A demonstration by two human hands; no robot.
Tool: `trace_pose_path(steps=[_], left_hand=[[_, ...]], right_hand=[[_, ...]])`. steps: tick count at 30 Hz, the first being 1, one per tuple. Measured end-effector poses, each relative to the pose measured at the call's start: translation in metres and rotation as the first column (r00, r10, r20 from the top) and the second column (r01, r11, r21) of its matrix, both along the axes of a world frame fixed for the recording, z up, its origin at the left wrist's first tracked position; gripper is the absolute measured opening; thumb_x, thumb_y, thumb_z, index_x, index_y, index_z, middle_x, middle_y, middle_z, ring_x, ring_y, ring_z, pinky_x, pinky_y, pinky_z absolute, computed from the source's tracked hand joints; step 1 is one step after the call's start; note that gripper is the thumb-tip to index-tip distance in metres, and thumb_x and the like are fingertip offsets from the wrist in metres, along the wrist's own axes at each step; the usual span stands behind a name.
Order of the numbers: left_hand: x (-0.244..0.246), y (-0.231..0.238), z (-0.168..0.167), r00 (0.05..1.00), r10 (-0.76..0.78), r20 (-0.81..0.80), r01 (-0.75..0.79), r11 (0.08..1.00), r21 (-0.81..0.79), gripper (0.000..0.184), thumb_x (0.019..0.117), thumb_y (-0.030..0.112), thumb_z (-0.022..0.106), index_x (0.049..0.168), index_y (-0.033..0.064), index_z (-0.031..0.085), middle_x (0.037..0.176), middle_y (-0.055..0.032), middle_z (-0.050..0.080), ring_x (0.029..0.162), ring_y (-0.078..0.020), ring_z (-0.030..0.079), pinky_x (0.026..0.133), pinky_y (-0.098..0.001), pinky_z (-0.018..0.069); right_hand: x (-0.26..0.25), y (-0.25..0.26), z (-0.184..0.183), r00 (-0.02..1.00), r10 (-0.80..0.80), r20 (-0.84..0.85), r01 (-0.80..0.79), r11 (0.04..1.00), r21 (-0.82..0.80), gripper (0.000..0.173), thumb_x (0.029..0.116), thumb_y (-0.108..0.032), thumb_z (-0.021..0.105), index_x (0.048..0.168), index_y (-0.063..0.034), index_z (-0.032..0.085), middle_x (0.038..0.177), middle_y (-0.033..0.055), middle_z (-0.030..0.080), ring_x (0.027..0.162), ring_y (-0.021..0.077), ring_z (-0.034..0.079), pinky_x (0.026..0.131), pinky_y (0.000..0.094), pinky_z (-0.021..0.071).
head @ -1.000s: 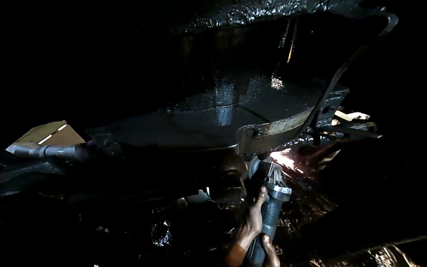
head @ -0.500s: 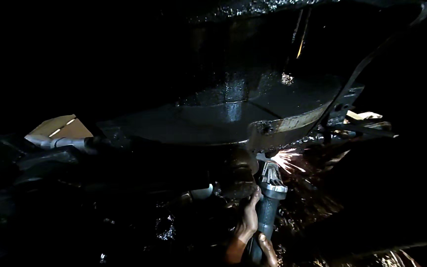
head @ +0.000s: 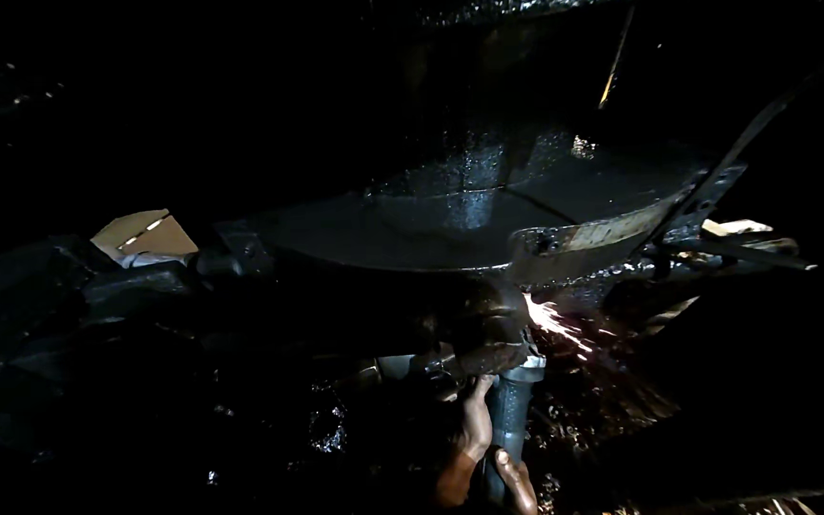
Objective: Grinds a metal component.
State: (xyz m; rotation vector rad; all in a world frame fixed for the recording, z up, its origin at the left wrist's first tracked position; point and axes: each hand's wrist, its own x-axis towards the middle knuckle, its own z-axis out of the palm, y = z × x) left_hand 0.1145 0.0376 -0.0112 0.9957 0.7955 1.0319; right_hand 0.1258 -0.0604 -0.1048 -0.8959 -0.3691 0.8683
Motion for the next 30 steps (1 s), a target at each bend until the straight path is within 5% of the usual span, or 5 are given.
trace_pose_path(steps=[9,18,24,30], left_hand=[[-0.01,0.006,-0.005,0.997,0.078,0.026,-0.078,0.997,-0.012,0.043,0.1104,0.019,0.031,0.132,-0.0064,0.056,0.128,-0.0146,0.062,0.116,-0.0093,0.059,0.104,-0.0235,0.0452],[-0.015,0.009,-0.012,0.982,0.164,0.094,-0.156,0.984,-0.09,0.04,0.1104,0.015,0.03,0.13,-0.0086,0.056,0.122,-0.0134,0.063,0.111,-0.0082,0.059,0.1,-0.0228,0.0464],[-0.018,0.012,-0.018,0.949,0.299,0.098,-0.29,0.952,-0.095,0.032,0.107,0.008,0.036,0.116,-0.0099,0.061,0.103,-0.0104,0.067,0.096,-0.0065,0.063,0.091,-0.0224,0.0515],[-0.022,0.012,-0.015,0.932,0.316,0.177,-0.3,0.947,-0.113,0.035,0.108,0.009,0.036,0.125,-0.0131,0.057,0.12,-0.016,0.065,0.109,-0.007,0.061,0.099,-0.0214,0.0473]], right_hand=[[-0.002,0.008,0.0,0.993,0.008,0.119,-0.003,0.999,-0.043,0.034,0.0808,-0.047,0.079,0.096,-0.0179,0.07,0.08,-0.0098,0.073,0.072,0.0005,0.069,0.07,0.023,0.0596],[-0.001,0.012,-0.001,0.978,0.024,0.208,-0.019,0.999,-0.025,0.022,0.0816,-0.041,0.078,0.091,-0.0208,0.074,0.079,-0.0133,0.073,0.073,-0.0036,0.068,0.071,0.0186,0.0576],[0.002,0.016,-0.015,0.95,0.05,0.309,-0.043,0.999,-0.03,0.032,0.0833,-0.044,0.077,0.095,-0.0139,0.072,0.082,-0.0105,0.073,0.075,-0.0019,0.068,0.074,0.0199,0.0582],[0.002,0.016,-0.005,0.928,0.053,0.368,-0.037,0.998,-0.05,0.031,0.0823,-0.041,0.078,0.093,-0.013,0.072,0.081,-0.0123,0.072,0.075,-0.0048,0.067,0.073,0.018,0.0576]])
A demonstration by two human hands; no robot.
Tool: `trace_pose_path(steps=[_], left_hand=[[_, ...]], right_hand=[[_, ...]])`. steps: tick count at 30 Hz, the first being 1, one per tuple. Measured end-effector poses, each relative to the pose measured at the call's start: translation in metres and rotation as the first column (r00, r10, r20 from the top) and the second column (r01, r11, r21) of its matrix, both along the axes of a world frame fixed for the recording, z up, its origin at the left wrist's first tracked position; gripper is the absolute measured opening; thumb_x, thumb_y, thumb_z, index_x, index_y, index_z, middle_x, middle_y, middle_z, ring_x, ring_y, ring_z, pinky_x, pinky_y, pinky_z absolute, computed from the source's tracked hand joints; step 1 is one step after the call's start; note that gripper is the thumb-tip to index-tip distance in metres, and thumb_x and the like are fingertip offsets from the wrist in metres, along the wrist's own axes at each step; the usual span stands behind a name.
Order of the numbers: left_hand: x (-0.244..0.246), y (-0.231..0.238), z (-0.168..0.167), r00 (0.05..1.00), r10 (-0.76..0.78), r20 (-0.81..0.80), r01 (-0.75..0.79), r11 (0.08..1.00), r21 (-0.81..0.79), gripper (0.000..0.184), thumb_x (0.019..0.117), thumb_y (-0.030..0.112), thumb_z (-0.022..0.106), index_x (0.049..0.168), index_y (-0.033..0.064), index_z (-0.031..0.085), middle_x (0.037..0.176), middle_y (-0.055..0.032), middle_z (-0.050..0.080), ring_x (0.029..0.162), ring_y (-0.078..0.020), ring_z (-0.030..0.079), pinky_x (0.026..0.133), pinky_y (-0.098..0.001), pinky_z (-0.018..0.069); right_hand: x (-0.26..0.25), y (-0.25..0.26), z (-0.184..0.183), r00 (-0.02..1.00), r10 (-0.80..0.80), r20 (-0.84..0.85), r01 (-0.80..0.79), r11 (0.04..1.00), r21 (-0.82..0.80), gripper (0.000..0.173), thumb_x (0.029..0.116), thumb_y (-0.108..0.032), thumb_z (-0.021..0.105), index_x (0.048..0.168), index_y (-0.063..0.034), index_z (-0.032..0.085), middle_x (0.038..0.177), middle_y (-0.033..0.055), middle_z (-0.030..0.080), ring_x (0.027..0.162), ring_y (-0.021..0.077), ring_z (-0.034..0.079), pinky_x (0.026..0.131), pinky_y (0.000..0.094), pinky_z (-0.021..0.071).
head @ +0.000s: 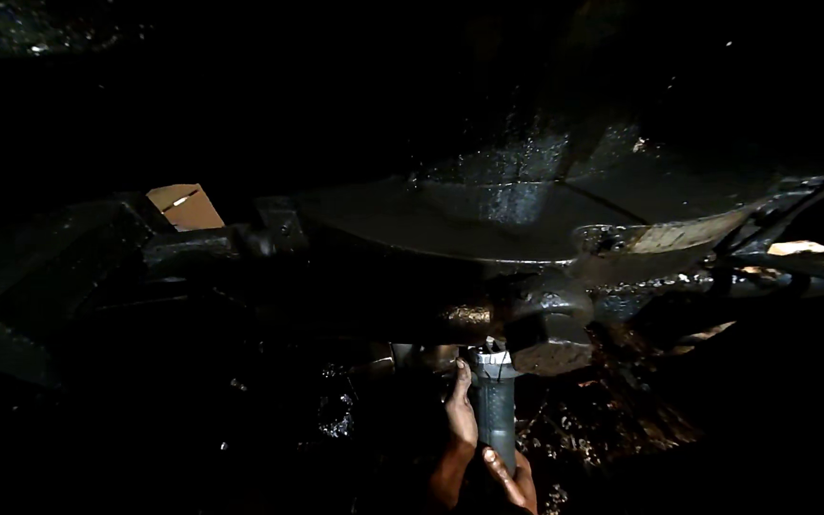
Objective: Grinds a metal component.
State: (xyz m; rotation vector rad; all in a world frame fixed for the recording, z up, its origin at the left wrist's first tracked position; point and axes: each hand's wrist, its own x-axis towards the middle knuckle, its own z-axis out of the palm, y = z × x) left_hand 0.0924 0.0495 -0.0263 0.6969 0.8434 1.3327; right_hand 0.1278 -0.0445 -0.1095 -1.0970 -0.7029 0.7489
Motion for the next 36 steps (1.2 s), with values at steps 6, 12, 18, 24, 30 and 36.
trace_pose_path(steps=[6,12,18,24,30,36], left_hand=[[-0.005,0.001,-0.001,0.993,-0.085,0.083,0.089,0.995,-0.043,0.044,0.1114,0.019,0.025,0.134,-0.007,0.052,0.122,-0.0146,0.064,0.107,-0.01,0.063,0.096,-0.0261,0.0514],[-0.018,0.002,0.007,0.978,-0.167,0.122,0.178,0.98,-0.089,0.049,0.1124,0.031,0.022,0.139,0.0006,0.049,0.115,-0.0105,0.065,0.097,-0.0119,0.066,0.086,-0.0305,0.0569],[-0.021,0.003,0.013,0.953,-0.158,0.259,0.172,0.985,-0.032,0.05,0.111,0.038,0.021,0.124,0.0027,0.054,0.092,-0.0068,0.071,0.076,-0.0133,0.071,0.068,-0.0319,0.062],[-0.019,0.002,0.025,0.985,-0.002,0.171,0.003,1.0,-0.002,0.042,0.1102,0.018,0.023,0.13,-0.0089,0.049,0.114,-0.0033,0.063,0.105,0.0031,0.061,0.096,-0.0162,0.0486],[-0.011,0.007,-0.001,0.991,0.131,0.001,-0.13,0.985,0.112,0.031,0.1052,0.009,0.036,0.112,-0.0077,0.06,0.097,-0.004,0.066,0.097,-0.0004,0.063,0.093,-0.0184,0.0501],[-0.014,0.01,-0.001,0.995,0.102,0.001,-0.102,0.991,0.089,0.038,0.1083,0.023,0.033,0.121,0.0012,0.061,0.104,-0.001,0.068,0.101,-0.0006,0.064,0.093,-0.0205,0.0514]], right_hand=[[0.003,-0.002,0.002,0.998,0.039,0.044,-0.039,0.999,-0.001,0.033,0.084,-0.04,0.077,0.099,-0.0106,0.072,0.085,-0.0092,0.074,0.077,-0.0015,0.069,0.074,0.021,0.0594],[-0.001,0.0,0.014,0.997,0.057,0.054,-0.055,0.998,-0.042,0.035,0.0819,-0.039,0.078,0.099,-0.0099,0.072,0.083,-0.0071,0.074,0.073,0.0019,0.069,0.07,0.0239,0.0605],[0.004,0.002,0.016,0.983,0.089,0.16,-0.086,0.996,-0.03,0.031,0.0852,-0.037,0.078,0.104,-0.0135,0.072,0.088,-0.0118,0.075,0.079,-0.0002,0.07,0.075,0.024,0.061],[0.008,0.009,0.044,0.975,0.094,0.203,-0.093,0.996,-0.014,0.036,0.0814,-0.028,0.08,0.105,-0.0044,0.067,0.092,-0.0124,0.074,0.085,-0.0028,0.07,0.081,0.0213,0.0607],[0.014,0.007,0.032,0.972,0.111,0.207,-0.103,0.993,-0.049,0.037,0.0827,-0.046,0.08,0.105,-0.0176,0.072,0.09,-0.0122,0.074,0.08,-0.0006,0.07,0.073,0.022,0.0614],[0.014,0.012,0.03,0.966,0.115,0.23,-0.112,0.993,-0.026,0.041,0.0831,-0.047,0.081,0.106,-0.0137,0.071,0.09,-0.0082,0.074,0.078,0.002,0.071,0.07,0.024,0.0623]])
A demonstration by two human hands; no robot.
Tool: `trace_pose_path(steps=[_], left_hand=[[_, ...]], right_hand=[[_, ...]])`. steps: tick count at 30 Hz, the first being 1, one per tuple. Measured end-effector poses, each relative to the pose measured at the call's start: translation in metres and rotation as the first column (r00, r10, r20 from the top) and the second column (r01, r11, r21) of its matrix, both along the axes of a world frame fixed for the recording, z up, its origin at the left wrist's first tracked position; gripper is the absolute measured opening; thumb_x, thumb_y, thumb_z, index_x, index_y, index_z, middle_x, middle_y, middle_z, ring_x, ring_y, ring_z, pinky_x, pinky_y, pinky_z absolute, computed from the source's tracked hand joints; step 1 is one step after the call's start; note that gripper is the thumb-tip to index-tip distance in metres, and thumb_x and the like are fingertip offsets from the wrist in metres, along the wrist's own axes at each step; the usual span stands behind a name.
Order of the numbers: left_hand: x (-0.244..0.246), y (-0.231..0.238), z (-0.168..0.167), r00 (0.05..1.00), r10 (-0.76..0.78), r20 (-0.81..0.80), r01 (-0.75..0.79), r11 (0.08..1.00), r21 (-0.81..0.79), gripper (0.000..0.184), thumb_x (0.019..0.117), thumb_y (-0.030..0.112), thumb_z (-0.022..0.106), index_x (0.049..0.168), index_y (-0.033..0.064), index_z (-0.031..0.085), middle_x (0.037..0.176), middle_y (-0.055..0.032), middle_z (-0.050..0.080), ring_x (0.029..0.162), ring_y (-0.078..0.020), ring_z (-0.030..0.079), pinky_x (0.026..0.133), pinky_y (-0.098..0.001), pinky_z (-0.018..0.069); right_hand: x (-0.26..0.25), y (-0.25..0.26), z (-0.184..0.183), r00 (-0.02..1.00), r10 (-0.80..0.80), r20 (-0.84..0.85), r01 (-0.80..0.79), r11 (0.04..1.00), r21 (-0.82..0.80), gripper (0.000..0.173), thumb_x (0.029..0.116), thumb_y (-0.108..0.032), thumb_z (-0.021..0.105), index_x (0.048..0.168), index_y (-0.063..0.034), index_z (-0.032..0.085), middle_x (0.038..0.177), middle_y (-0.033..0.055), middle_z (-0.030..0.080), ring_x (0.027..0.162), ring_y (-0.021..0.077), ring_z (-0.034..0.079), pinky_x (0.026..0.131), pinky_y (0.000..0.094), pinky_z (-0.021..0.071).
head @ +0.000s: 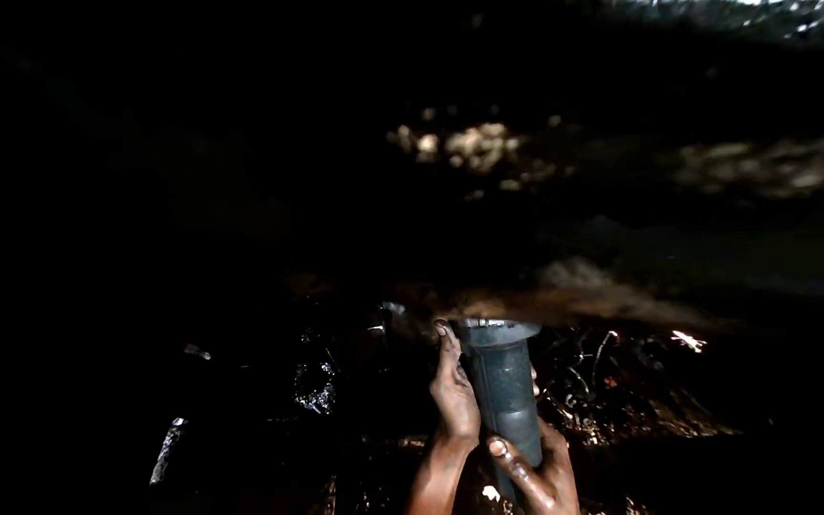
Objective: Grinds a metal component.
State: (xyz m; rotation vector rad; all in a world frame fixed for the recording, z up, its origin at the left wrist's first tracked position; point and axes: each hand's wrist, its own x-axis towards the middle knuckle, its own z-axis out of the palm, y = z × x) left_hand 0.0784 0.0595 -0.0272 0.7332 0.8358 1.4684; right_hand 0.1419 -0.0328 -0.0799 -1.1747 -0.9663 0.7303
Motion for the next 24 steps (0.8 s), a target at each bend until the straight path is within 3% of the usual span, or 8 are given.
trace_pose_path(steps=[2,4,6,10,13,19,24], left_hand=[[-0.002,-0.001,-0.002,0.998,0.049,-0.042,-0.049,0.999,-0.015,0.034,0.1083,0.017,0.034,0.115,-0.0024,0.061,0.099,-0.0019,0.066,0.099,0.0001,0.063,0.092,-0.0185,0.0501],[-0.004,-0.001,-0.005,0.998,0.045,-0.045,-0.046,0.999,-0.021,0.034,0.1086,0.018,0.035,0.119,-0.0023,0.061,0.101,-0.0019,0.067,0.099,-0.0003,0.063,0.091,-0.0187,0.0506],[-0.007,0.001,-0.007,0.999,0.042,-0.018,-0.042,0.999,-0.033,0.034,0.1088,0.025,0.036,0.116,0.0051,0.063,0.095,0.0034,0.069,0.093,0.0019,0.065,0.086,-0.0184,0.0534],[-0.016,0.001,-0.005,0.999,0.026,0.03,-0.025,0.998,-0.052,0.039,0.1099,0.032,0.03,0.112,0.0116,0.064,0.091,0.0059,0.067,0.088,0.0018,0.065,0.081,-0.0193,0.0545],[-0.02,-0.001,0.007,0.992,0.095,0.084,-0.09,0.994,-0.058,0.042,0.1116,0.033,0.028,0.098,0.0209,0.066,0.08,0.0128,0.068,0.077,0.0065,0.065,0.073,-0.0148,0.0556],[-0.025,0.002,0.005,0.977,0.043,0.209,-0.041,0.999,-0.011,0.049,0.1118,0.034,0.022,0.096,0.0227,0.067,0.081,0.011,0.071,0.079,0.0028,0.069,0.074,-0.0183,0.0584],[-0.022,0.003,0.011,0.977,0.018,0.211,-0.009,0.999,-0.045,0.054,0.1118,0.038,0.016,0.099,0.0222,0.066,0.082,0.009,0.071,0.08,0.0003,0.069,0.072,-0.0211,0.0595]], right_hand=[[-0.001,0.0,-0.001,0.999,-0.002,0.038,0.002,1.0,-0.003,0.042,0.0833,-0.046,0.08,0.107,-0.0125,0.07,0.092,-0.0096,0.074,0.082,-0.0004,0.07,0.075,0.0222,0.0617],[-0.002,0.001,-0.002,0.998,-0.004,0.057,0.005,1.0,-0.005,0.043,0.0831,-0.047,0.08,0.107,-0.0131,0.07,0.093,-0.0105,0.074,0.084,-0.0017,0.07,0.077,0.0215,0.0612],[-0.004,0.001,-0.003,0.997,-0.002,0.079,0.003,1.0,-0.014,0.045,0.0833,-0.049,0.08,0.107,-0.0116,0.07,0.093,-0.0095,0.074,0.085,-0.0014,0.07,0.077,0.0218,0.0613],[-0.007,0.006,-0.002,0.993,0.026,0.115,-0.022,0.999,-0.037,0.046,0.0828,-0.052,0.079,0.104,-0.012,0.071,0.09,-0.009,0.074,0.082,-0.0014,0.07,0.075,0.0211,0.0611],[-0.01,0.007,-0.002,0.994,0.06,0.094,-0.056,0.997,-0.047,0.05,0.0829,-0.053,0.079,0.105,-0.0082,0.071,0.088,-0.005,0.073,0.076,0.0026,0.07,0.069,0.0246,0.0622],[-0.012,0.01,-0.002,0.987,0.074,0.144,-0.069,0.997,-0.046,0.057,0.0828,-0.054,0.079,0.109,-0.0043,0.07,0.094,-0.0023,0.075,0.084,0.0036,0.071,0.077,0.025,0.0624],[-0.007,0.013,0.0,0.99,0.086,0.114,-0.078,0.994,-0.069,0.06,0.0807,-0.056,0.08,0.111,-0.005,0.07,0.092,-0.0008,0.075,0.077,0.0081,0.072,0.069,0.0289,0.064]])
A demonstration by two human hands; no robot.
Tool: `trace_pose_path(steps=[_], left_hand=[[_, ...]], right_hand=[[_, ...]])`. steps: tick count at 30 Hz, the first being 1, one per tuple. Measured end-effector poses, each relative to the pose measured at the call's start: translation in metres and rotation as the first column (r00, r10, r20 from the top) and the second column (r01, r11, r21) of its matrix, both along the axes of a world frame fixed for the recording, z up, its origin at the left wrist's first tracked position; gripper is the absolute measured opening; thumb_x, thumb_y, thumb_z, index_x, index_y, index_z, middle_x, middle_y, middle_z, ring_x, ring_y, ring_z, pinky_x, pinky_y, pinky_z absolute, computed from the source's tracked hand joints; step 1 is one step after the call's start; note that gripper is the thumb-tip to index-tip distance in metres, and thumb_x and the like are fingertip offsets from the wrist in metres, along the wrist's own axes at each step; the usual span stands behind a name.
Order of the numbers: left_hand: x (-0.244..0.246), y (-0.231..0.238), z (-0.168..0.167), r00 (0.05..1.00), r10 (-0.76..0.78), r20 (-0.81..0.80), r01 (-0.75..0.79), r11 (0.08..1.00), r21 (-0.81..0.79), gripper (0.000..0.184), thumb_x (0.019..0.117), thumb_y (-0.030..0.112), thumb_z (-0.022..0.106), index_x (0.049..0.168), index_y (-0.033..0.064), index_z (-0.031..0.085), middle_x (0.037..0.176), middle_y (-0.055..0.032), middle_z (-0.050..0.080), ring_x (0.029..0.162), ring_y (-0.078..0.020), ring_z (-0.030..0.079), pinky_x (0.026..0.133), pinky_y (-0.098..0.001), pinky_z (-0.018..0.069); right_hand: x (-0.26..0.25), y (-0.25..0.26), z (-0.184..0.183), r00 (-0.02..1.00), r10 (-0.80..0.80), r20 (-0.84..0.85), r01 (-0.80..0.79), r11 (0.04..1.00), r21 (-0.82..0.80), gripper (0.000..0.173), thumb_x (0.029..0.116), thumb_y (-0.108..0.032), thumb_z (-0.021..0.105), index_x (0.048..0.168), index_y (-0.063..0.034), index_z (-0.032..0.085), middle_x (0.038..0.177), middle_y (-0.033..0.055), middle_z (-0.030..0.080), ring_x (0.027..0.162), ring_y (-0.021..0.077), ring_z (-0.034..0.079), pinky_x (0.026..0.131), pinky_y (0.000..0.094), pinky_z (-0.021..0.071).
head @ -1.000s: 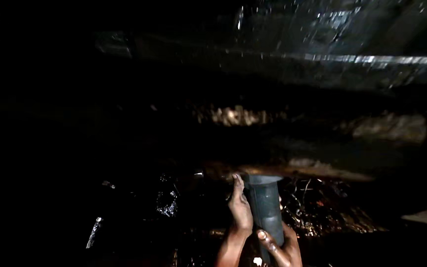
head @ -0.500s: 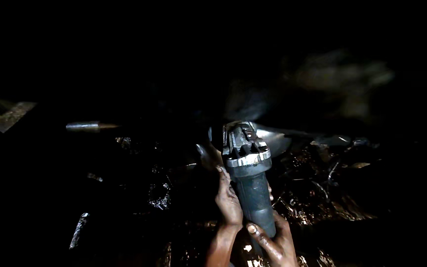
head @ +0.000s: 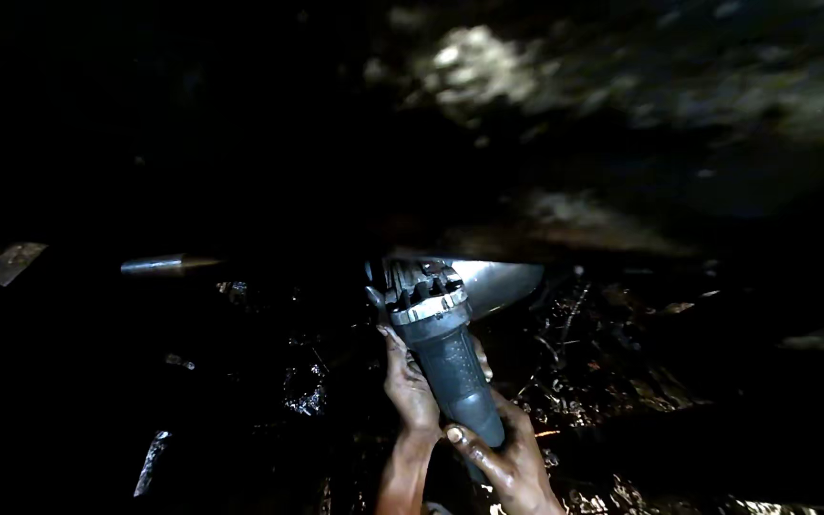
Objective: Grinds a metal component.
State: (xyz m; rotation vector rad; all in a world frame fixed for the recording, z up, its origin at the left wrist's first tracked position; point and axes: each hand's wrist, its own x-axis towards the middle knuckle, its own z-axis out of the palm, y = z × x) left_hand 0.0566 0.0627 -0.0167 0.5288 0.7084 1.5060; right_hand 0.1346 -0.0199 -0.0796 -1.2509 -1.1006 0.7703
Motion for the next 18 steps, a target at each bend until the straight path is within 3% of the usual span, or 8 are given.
trace_pose_path(steps=[4,8,11,13,18], left_hand=[[0.0,0.002,0.002,0.996,-0.069,0.051,0.069,0.998,0.002,0.061,0.1097,0.049,0.015,0.099,0.0204,0.067,0.081,0.003,0.073,0.076,-0.0072,0.072,0.067,-0.0276,0.0614],[-0.001,0.003,0.004,0.994,-0.067,0.086,0.071,0.997,-0.039,0.062,0.1099,0.048,0.012,0.095,0.0163,0.063,0.075,0.0023,0.071,0.069,-0.0081,0.071,0.061,-0.0282,0.0617],[-0.006,0.007,-0.004,0.951,-0.224,0.214,0.226,0.974,0.017,0.074,0.1025,0.068,0.015,0.097,0.012,0.064,0.077,-0.0086,0.072,0.067,-0.0209,0.072,0.058,-0.0392,0.061],[-0.008,0.006,-0.001,0.941,-0.252,0.227,0.25,0.967,0.038,0.075,0.1014,0.07,0.016,0.097,0.0135,0.065,0.078,-0.0083,0.073,0.067,-0.0206,0.073,0.058,-0.0383,0.0616],[-0.013,0.008,0.001,0.985,-0.124,0.118,0.124,0.992,0.004,0.068,0.1059,0.061,0.015,0.097,0.0144,0.064,0.078,-0.0028,0.073,0.07,-0.0144,0.073,0.061,-0.0339,0.0623]], right_hand=[[0.003,0.0,0.004,0.999,-0.008,0.053,0.01,0.999,-0.032,0.06,0.079,-0.058,0.08,0.11,-0.0072,0.071,0.092,-0.0028,0.075,0.079,0.0059,0.072,0.071,0.0278,0.0636],[0.003,0.0,0.007,0.995,-0.013,0.095,0.016,0.999,-0.033,0.056,0.0788,-0.051,0.082,0.111,-0.0059,0.071,0.094,-0.0027,0.075,0.083,0.0035,0.072,0.077,0.0269,0.0629],[0.001,0.0,0.008,0.996,0.0,0.094,0.003,1.0,-0.028,0.054,0.0799,-0.046,0.083,0.112,-0.0048,0.07,0.094,-0.0011,0.076,0.085,0.0039,0.072,0.079,0.0283,0.0629],[-0.001,0.001,0.009,0.995,0.003,0.097,0.001,0.999,-0.04,0.054,0.0794,-0.045,0.083,0.112,-0.0038,0.07,0.094,-0.0004,0.075,0.085,0.0038,0.072,0.081,0.028,0.0622],[-0.005,0.004,0.01,0.992,0.001,0.125,0.007,0.998,-0.063,0.057,0.0778,-0.048,0.084,0.113,-0.0051,0.071,0.094,-0.0015,0.076,0.085,0.0027,0.072,0.08,0.0267,0.0621]])
